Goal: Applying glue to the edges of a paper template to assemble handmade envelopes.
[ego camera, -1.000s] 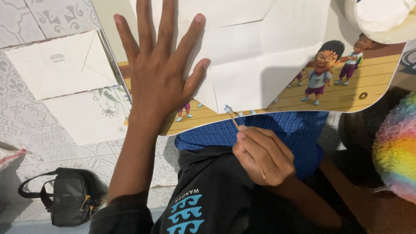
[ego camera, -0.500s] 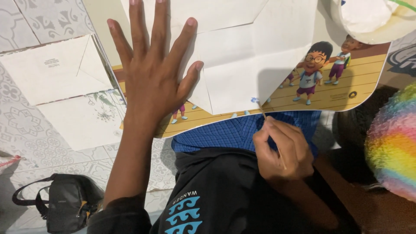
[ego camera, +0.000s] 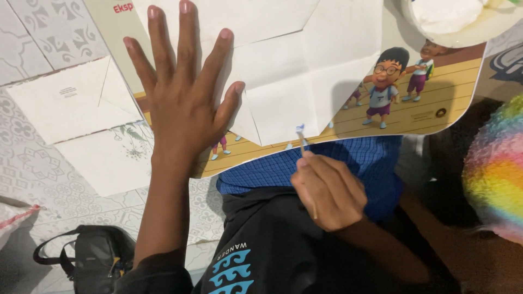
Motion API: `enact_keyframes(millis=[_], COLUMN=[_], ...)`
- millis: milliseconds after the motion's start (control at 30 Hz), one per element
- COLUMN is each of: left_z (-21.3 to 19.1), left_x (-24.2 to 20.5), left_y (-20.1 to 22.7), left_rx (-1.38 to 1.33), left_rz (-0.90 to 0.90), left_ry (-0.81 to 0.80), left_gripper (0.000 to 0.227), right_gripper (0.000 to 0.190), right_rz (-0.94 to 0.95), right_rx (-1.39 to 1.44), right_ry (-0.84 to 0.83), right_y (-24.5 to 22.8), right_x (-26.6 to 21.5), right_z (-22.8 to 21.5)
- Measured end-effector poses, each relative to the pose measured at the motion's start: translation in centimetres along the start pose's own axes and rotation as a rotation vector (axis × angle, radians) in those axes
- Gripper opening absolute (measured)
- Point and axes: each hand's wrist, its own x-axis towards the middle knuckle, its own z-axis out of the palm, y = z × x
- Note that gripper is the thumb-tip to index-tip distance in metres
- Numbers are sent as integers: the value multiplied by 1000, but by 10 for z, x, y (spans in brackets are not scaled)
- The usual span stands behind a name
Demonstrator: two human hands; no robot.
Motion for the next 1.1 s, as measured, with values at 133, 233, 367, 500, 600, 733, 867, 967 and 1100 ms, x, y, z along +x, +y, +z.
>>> enact_keyframes(millis=[133, 233, 367, 500, 600, 733, 867, 967, 1100], left_z=[5, 6, 6, 7, 7, 8, 9, 9, 9], left_x=[1, 0, -2, -1, -1, -1, -2, -1, -2], left_y=[-2, -3, -4, -4, -4, -4, -4, -4, -5], left_rx=[11, 8, 13, 6, 13, 1, 6, 5, 3], left_rz=[-16, -8, 10, 22, 26, 33, 30, 34, 44], left_ry=[-21, 14, 33, 41, 43, 61, 62, 60, 73], left_gripper=[59, 59, 59, 59, 59, 60, 59, 59, 59], right_gripper=[26, 22, 22, 18, 21, 22, 26, 26, 20], right_rz=[-16, -18, 58, 80, 56, 54, 19, 21, 51], right_rx=[20, -33, -26, 105, 101, 147, 192, 220, 374], right_ry=[-19, 110, 72, 11, 6, 17, 0, 4, -44], right_y=[-2, 2, -4, -10, -14, -16, -17, -19, -18], right_x=[5, 1, 11, 6, 16, 16, 13, 13, 5], right_z=[-6, -6, -5, 4, 5, 9, 14, 13, 5])
